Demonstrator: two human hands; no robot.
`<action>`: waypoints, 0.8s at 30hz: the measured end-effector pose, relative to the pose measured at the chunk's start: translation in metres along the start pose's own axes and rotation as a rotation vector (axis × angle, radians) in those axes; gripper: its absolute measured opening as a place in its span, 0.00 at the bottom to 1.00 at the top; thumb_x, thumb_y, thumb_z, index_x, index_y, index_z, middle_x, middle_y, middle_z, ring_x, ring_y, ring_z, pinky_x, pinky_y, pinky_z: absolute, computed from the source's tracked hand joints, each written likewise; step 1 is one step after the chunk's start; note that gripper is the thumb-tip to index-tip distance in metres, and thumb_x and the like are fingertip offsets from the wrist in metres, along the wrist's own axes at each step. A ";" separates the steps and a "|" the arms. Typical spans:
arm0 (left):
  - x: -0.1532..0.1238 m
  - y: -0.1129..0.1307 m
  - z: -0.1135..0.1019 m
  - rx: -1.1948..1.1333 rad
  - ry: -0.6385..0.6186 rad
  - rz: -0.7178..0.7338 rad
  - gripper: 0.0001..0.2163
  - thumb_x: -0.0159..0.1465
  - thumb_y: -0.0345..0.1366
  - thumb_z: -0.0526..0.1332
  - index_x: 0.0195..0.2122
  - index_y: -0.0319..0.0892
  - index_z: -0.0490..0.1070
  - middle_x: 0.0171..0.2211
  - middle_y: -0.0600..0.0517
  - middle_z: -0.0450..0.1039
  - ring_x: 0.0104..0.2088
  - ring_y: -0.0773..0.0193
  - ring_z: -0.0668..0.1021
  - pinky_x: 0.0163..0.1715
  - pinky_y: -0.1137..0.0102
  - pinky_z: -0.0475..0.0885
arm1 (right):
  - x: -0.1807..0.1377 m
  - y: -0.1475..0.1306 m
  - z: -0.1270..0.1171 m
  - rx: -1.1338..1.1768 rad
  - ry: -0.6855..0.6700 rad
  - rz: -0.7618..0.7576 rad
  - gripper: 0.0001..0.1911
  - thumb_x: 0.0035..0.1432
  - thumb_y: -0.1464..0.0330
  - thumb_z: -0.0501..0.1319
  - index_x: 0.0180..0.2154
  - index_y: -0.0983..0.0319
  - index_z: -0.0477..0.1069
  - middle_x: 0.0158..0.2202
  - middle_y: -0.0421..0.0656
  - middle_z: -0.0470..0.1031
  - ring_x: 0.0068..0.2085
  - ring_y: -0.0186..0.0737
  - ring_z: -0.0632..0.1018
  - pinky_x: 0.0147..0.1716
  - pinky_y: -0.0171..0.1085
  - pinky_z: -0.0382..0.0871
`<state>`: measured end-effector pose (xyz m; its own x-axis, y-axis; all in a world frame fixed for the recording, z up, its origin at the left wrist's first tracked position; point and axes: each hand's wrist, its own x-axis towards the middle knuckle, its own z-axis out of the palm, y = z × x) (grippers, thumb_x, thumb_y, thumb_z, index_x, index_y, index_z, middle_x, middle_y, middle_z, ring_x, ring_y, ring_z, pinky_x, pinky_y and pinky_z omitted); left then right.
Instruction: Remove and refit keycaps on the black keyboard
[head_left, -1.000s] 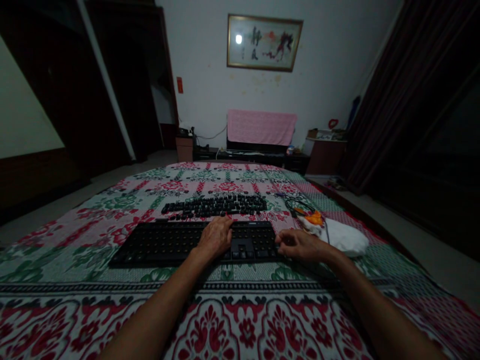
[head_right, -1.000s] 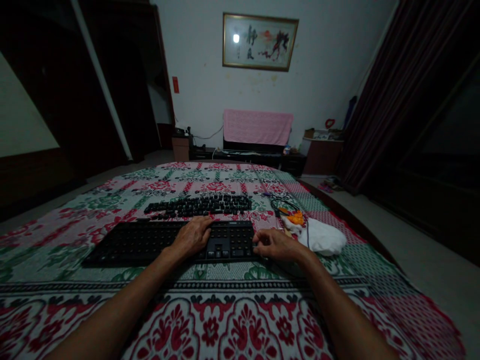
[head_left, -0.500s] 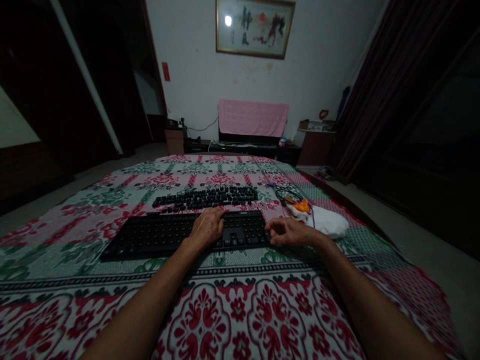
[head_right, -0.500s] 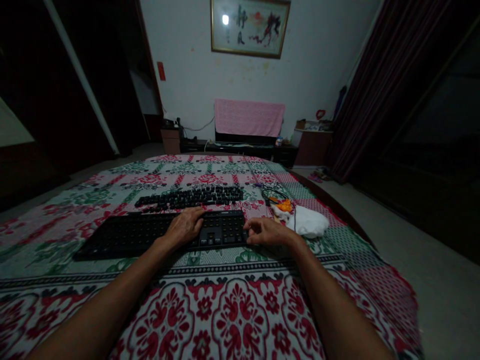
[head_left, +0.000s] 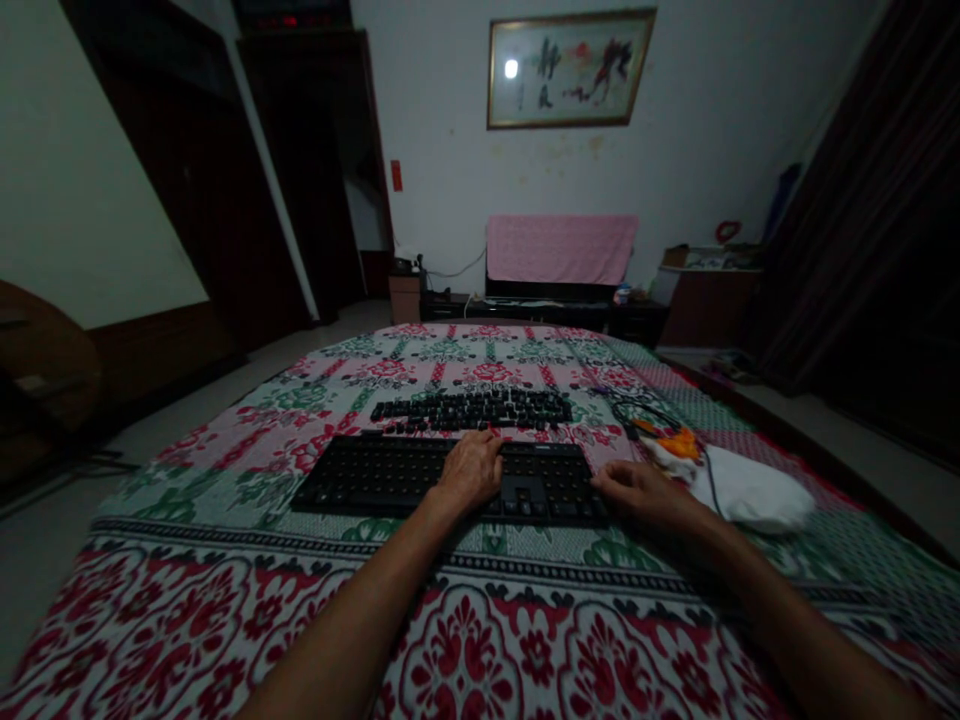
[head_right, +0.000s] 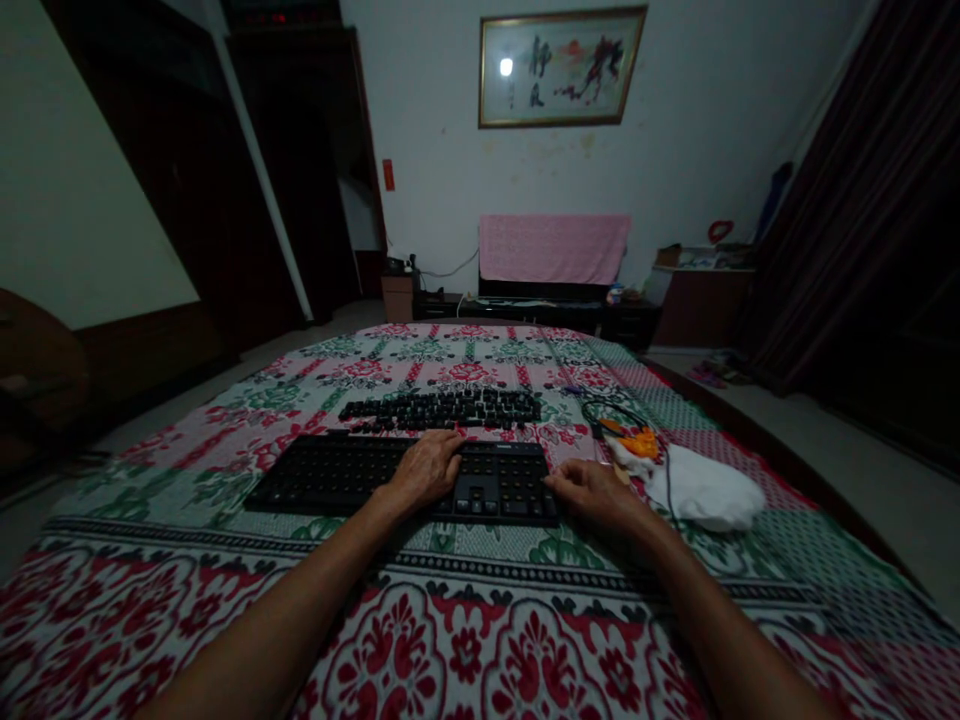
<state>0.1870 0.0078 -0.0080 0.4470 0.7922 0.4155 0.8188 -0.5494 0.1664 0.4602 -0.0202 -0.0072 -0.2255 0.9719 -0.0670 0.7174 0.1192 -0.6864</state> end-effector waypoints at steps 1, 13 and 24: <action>0.000 0.000 0.000 0.001 -0.008 -0.002 0.14 0.59 0.32 0.50 0.45 0.40 0.67 0.42 0.46 0.70 0.46 0.61 0.68 0.48 0.66 0.64 | 0.001 0.000 0.001 -0.015 0.019 0.004 0.23 0.50 0.51 0.52 0.26 0.65 0.67 0.19 0.39 0.64 0.21 0.30 0.63 0.19 0.30 0.54; 0.000 0.001 -0.001 0.010 -0.004 -0.017 0.14 0.59 0.32 0.51 0.44 0.40 0.68 0.42 0.46 0.70 0.46 0.61 0.69 0.48 0.66 0.64 | 0.003 -0.012 0.000 -0.154 0.063 0.060 0.20 0.50 0.54 0.52 0.23 0.65 0.68 0.20 0.41 0.67 0.22 0.32 0.66 0.19 0.31 0.53; 0.001 -0.001 0.000 -0.015 -0.050 -0.021 0.15 0.59 0.34 0.51 0.46 0.41 0.67 0.44 0.47 0.70 0.47 0.60 0.69 0.48 0.66 0.65 | 0.001 -0.011 -0.002 -0.101 0.065 0.118 0.15 0.48 0.60 0.54 0.23 0.66 0.69 0.17 0.40 0.67 0.20 0.30 0.65 0.17 0.29 0.51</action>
<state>0.1867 0.0084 -0.0075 0.4476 0.8157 0.3665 0.8228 -0.5362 0.1884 0.4530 -0.0198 0.0020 -0.0953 0.9910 -0.0935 0.7997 0.0203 -0.6001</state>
